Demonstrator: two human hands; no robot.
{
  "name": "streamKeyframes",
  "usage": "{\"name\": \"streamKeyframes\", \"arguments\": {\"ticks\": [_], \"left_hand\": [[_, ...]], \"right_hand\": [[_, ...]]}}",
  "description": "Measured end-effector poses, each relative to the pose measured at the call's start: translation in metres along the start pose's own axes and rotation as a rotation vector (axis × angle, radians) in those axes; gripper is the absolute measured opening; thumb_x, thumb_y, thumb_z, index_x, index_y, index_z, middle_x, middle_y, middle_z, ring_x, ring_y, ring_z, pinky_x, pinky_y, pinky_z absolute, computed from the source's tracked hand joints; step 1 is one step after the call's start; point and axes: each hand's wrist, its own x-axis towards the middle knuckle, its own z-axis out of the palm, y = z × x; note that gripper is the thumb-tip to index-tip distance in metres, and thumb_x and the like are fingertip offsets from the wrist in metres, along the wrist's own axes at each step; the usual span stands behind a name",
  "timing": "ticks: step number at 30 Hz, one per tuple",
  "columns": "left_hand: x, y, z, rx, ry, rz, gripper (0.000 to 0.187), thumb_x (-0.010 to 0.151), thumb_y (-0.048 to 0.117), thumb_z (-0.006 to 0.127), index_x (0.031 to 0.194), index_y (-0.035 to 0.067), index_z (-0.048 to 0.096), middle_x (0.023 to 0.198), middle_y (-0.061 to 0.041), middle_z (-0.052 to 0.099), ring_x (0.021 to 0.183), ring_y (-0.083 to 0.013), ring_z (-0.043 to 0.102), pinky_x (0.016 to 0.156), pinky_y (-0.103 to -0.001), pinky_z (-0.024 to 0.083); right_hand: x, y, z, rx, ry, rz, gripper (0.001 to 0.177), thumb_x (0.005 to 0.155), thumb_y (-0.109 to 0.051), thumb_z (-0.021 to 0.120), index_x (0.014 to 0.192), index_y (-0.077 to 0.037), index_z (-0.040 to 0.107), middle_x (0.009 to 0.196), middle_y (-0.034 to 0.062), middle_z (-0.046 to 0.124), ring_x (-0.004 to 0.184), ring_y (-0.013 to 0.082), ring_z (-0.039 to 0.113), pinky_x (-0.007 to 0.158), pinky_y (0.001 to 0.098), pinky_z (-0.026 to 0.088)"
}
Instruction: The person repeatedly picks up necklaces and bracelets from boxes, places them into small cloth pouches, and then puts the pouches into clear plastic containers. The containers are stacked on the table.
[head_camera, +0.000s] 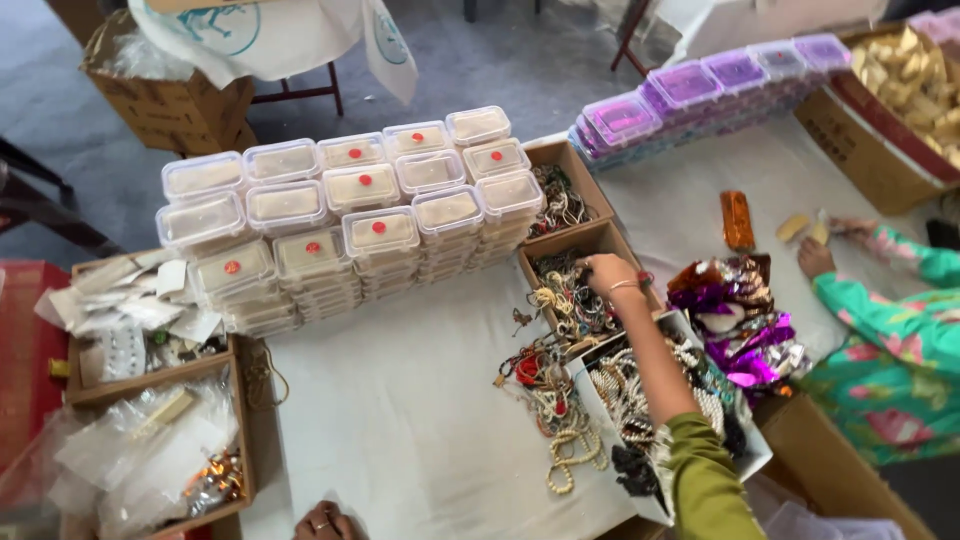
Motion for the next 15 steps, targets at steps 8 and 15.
{"name": "streamKeyframes", "arguments": {"ticks": [8, 15], "left_hand": [[0.014, 0.076, -0.092, 0.039, -0.085, 0.004, 0.022, 0.074, 0.017, 0.066, 0.096, 0.013, 0.069, 0.099, -0.010, 0.067, 0.096, -0.0336, 0.062, 0.083, -0.052, 0.049], [0.020, 0.107, -0.120, -0.063, -0.058, -0.044, 0.024, 0.078, 0.011, 0.067, 0.102, 0.011, 0.066, 0.105, -0.009, 0.062, 0.101, -0.0313, 0.058, 0.089, -0.048, 0.043]], "right_hand": [[0.146, 0.060, 0.228, -0.213, 0.094, -0.175, 0.046, 0.096, -0.033, 0.059, 0.141, -0.027, 0.062, 0.134, 0.0135, 0.063, 0.120, 0.0395, 0.062, 0.099, 0.0582, 0.048], [0.094, 0.036, 0.178, 0.171, 0.330, -0.160, 0.050, 0.080, -0.012, 0.063, 0.124, -0.030, 0.078, 0.136, 0.0016, 0.071, 0.129, 0.0260, 0.065, 0.109, 0.0518, 0.049]]}}
